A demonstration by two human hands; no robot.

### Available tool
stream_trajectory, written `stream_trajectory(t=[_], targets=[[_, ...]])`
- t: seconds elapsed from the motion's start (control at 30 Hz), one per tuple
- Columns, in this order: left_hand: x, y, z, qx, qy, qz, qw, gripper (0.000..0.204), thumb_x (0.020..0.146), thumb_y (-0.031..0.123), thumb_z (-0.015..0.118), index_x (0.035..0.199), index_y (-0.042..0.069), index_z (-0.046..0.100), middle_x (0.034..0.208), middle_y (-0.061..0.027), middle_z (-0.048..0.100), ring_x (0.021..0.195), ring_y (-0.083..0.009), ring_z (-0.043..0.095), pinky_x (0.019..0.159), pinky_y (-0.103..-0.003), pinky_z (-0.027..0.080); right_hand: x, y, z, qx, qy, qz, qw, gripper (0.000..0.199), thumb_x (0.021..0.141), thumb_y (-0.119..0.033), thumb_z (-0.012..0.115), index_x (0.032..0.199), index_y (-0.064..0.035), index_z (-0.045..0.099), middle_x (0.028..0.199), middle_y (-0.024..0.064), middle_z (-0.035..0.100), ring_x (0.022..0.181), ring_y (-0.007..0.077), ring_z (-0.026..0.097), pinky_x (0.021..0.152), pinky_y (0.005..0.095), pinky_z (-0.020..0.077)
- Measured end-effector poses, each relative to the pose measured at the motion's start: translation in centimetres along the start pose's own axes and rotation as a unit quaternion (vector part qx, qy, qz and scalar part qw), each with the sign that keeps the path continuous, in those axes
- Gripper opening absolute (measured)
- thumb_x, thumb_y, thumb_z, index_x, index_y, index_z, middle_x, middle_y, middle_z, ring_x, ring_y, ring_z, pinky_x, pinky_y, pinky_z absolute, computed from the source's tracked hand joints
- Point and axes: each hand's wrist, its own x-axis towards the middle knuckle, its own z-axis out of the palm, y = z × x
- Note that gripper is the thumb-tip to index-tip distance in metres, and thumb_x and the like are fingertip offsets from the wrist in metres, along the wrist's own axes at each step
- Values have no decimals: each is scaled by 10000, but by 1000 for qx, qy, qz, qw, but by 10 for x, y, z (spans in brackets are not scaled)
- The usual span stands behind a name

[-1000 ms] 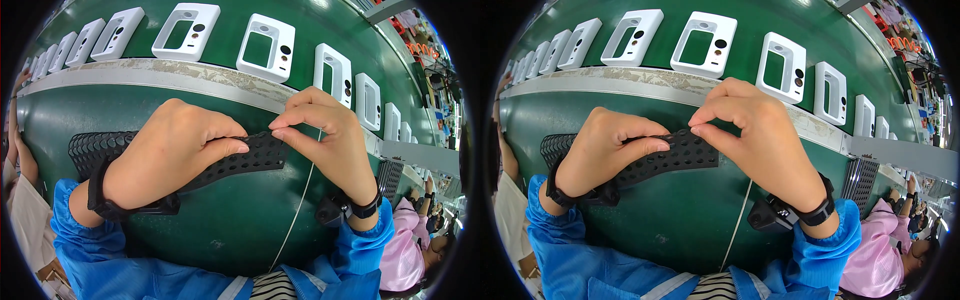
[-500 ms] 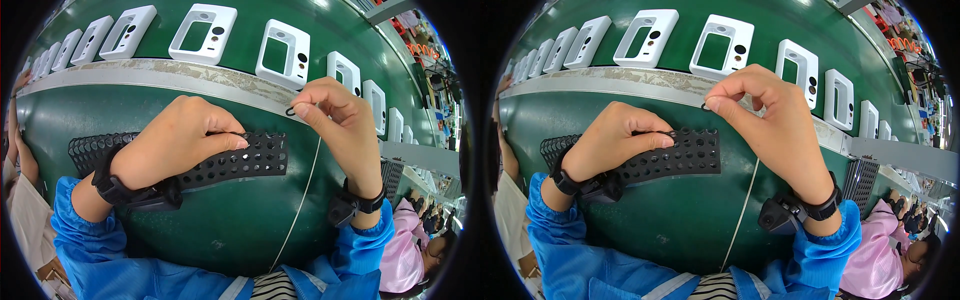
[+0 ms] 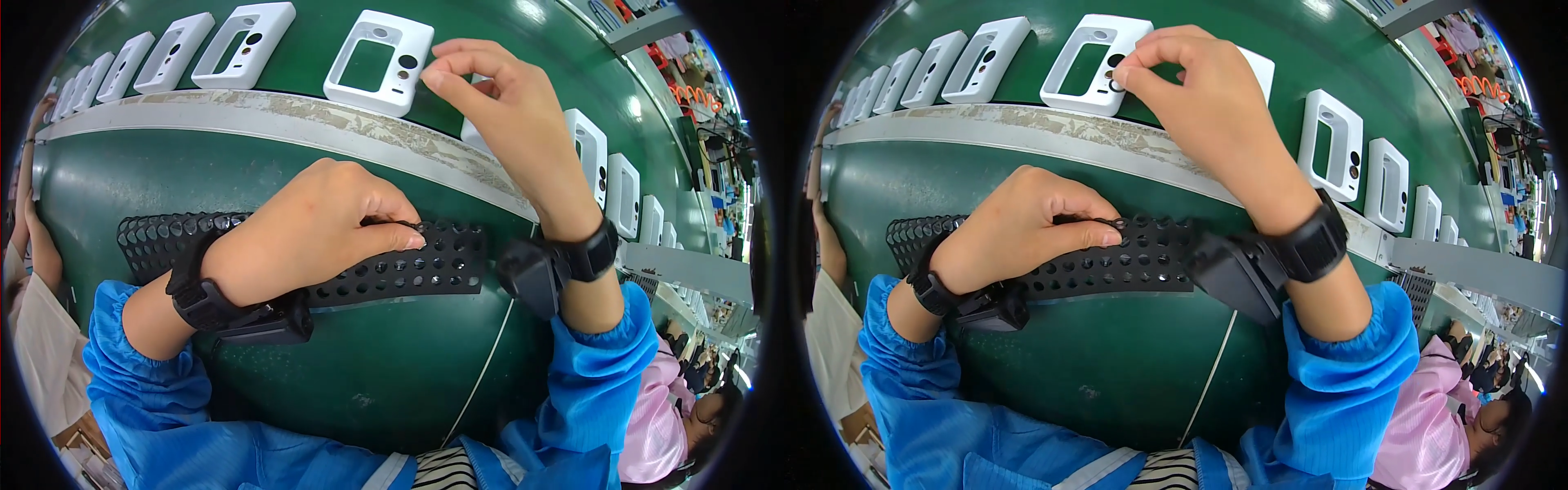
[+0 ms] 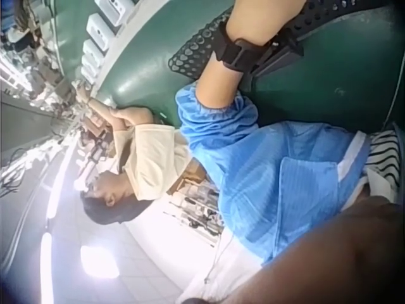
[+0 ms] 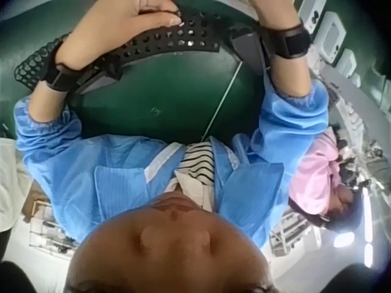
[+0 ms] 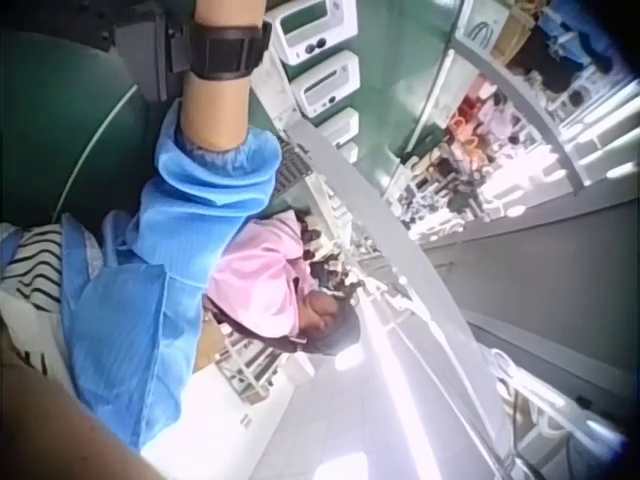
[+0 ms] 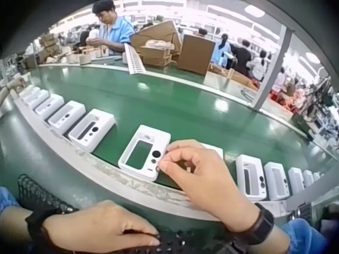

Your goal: The person detaches a small circular piece from a black strip and presses it into a white plastic housing. This process is repeated for several housings along the assembly line.

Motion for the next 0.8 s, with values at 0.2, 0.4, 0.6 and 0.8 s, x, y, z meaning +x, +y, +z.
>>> stream_trajectory(t=[0.2,0.4,0.6,0.8], targets=[[2,1,0,7,2,5,1000,165,798,145,660,855,-10,660,710,-123,643,588,-193,578,566,-276,448,8,12,9,-53,17,-10,998,169,796,-196,677,867,-43,681,1020,-1,605,729,68,496,650,212,395],[4,-4,0,-6,12,9,1000,168,787,139,644,827,-25,648,680,-169,610,565,-288,564,544,-322,443,4,21,13,-89,56,-10,994,165,794,-205,671,854,-52,680,963,-17,609,669,63,464,611,208,382],[5,-7,0,-7,10,11,1000,167,785,136,645,827,-25,645,668,-170,602,552,-286,552,535,-323,434,-1,24,10,-102,68,4,992,167,802,-215,653,847,-55,678,932,-17,613,671,66,474,594,206,367],[5,-6,-1,-6,8,1,1000,163,783,135,646,825,-23,646,664,-164,602,545,-279,548,532,-320,432,-6,25,5,-107,68,18,992,153,808,-197,633,838,-48,657,907,-19,614,719,71,489,630,221,364]])
